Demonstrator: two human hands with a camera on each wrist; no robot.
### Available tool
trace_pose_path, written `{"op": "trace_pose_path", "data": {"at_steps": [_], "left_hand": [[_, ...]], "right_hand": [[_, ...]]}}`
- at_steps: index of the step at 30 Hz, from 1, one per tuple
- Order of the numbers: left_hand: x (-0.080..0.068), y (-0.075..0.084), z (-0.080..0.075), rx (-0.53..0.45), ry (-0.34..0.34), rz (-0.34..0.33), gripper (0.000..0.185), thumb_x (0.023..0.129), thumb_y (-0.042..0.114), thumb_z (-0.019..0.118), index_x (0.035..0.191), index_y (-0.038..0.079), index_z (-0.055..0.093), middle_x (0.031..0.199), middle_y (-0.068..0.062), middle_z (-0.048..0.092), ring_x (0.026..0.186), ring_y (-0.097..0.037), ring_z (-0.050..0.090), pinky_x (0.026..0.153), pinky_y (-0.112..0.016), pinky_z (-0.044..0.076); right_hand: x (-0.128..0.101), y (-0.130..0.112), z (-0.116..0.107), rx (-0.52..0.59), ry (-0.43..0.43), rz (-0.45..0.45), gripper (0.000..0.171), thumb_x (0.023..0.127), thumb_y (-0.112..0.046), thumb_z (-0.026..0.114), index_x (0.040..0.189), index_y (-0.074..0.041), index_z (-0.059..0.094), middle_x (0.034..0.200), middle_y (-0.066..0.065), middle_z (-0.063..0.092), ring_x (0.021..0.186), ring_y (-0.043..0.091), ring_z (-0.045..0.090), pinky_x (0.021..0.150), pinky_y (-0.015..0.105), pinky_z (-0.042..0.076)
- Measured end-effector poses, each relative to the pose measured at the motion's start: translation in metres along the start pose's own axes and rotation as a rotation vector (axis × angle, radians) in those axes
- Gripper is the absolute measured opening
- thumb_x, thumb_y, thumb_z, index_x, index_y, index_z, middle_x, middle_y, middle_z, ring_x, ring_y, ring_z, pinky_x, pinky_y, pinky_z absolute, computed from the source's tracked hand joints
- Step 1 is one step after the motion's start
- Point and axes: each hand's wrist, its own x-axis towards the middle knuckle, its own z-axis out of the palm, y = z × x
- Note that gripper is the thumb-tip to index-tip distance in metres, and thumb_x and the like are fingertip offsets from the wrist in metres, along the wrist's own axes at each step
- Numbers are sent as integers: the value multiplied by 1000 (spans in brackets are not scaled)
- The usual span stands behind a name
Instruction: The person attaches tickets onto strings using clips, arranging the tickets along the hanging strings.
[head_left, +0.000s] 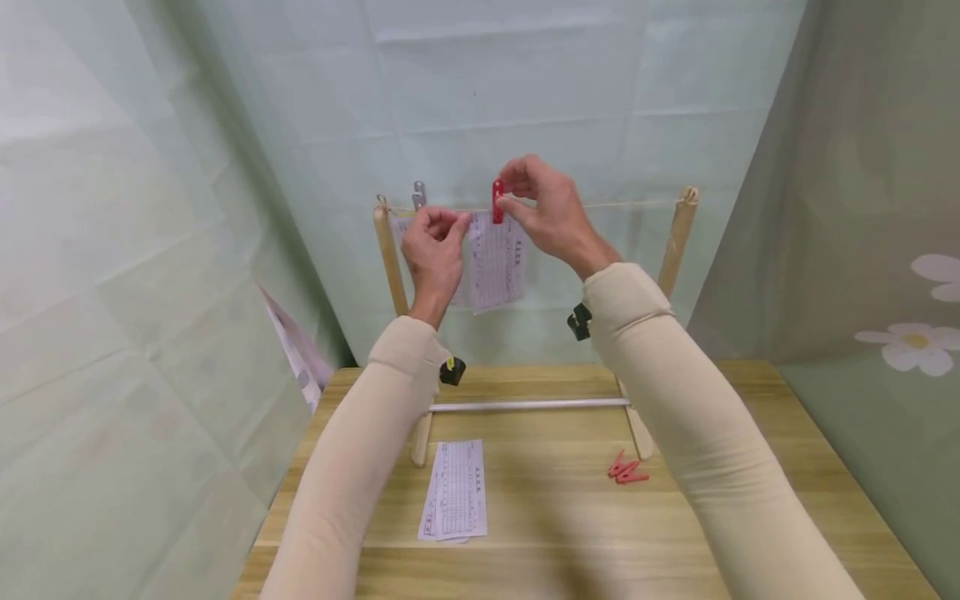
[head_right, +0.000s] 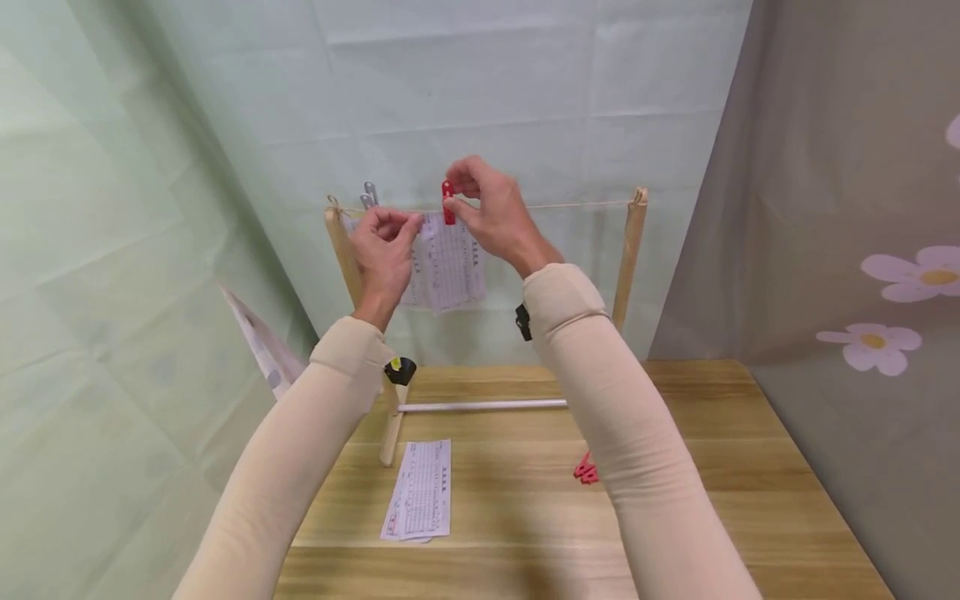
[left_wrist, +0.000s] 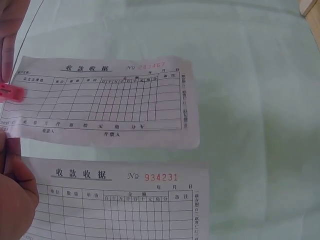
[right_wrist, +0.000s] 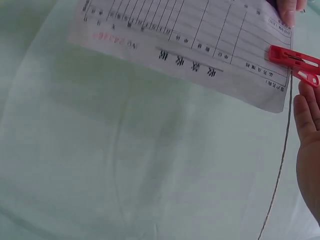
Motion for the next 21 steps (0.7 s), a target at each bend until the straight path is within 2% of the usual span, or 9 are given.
{"op": "trace_pose_path", "data": {"at_steps": [4, 9, 16, 21], "left_hand": [[-2, -1, -1, 3, 4, 16, 21, 92, 20, 73, 101, 3, 66, 98, -10, 73, 87, -17, 68, 82, -26, 55], [-7, -5, -2, 18, 9, 44, 23, 91, 23, 74, 102, 4, 66, 99, -8, 72, 88, -16, 67, 83, -25, 54], [-17, -13, -8, 43, -4, 91, 21, 91, 20, 75, 100, 3, 67, 97, -8, 71, 82, -17, 62, 69, -22, 45], [-25, -18, -17, 56, -59, 118, 20, 91, 19, 75, 99, 3, 67, 95, -8, 70, 76, -15, 57, 66, -21, 43]], "right_hand": [[0, -1, -1, -10, -15, 13, 37, 94, -4, 69, 127, 3, 53, 122, 14, 62, 115, 21, 61, 102, 23, 44], [-1, -2, -1, -33, -29, 7, 40, 93, -6, 70, 129, 2, 54, 123, 13, 62, 116, 21, 61, 102, 24, 44], [-9, -3, -8, -81, -20, 7, 43, 93, -8, 71, 132, 2, 53, 129, 14, 60, 122, 21, 57, 105, 25, 42], [-25, 0, -19, -90, 21, -48, 37, 94, -5, 69, 127, 4, 56, 126, 15, 62, 120, 23, 58, 105, 26, 43]]}}
